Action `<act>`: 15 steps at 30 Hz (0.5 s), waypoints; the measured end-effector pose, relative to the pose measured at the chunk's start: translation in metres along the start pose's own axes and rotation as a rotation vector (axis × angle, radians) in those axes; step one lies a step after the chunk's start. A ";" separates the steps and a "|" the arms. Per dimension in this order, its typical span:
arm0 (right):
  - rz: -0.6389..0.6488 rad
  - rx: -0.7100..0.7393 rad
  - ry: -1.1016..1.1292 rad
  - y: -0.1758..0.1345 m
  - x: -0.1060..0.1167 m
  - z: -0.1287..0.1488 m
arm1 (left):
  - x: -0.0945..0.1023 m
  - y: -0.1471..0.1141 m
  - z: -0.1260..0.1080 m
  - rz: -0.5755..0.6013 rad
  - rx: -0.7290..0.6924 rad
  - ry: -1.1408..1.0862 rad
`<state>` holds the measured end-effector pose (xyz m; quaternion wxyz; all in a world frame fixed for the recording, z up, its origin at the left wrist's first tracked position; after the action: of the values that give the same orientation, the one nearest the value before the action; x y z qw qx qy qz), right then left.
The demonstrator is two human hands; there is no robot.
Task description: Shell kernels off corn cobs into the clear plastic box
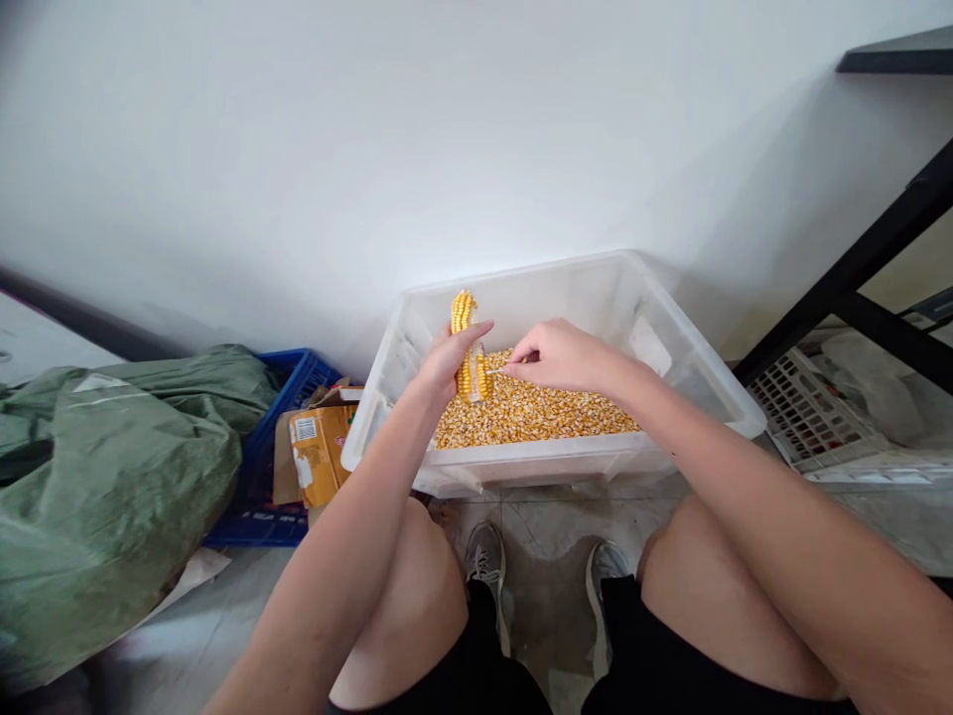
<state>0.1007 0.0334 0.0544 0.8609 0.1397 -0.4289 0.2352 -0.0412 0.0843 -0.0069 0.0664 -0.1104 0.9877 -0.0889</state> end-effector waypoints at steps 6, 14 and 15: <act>-0.072 0.039 -0.192 -0.007 0.002 0.022 | 0.003 0.001 -0.008 -0.040 -0.151 0.073; -0.086 0.047 -0.110 -0.002 0.001 0.023 | 0.000 0.003 0.006 0.003 0.059 -0.063; -0.075 0.041 -0.062 -0.001 0.000 0.019 | -0.002 0.002 0.009 0.022 0.107 -0.086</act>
<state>0.0882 0.0245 0.0654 0.8523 0.1804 -0.4451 0.2071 -0.0387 0.0856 -0.0158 0.1155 -0.0995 0.9789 -0.1361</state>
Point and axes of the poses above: each hand's wrist, its own y-axis towards the middle knuckle, its own x-axis out of the back of the hand, z = x × y, the point moved 10 cm from there along y, towards the middle knuckle, and after that the axes turned 5 degrees about -z, right-handed, at the moved point
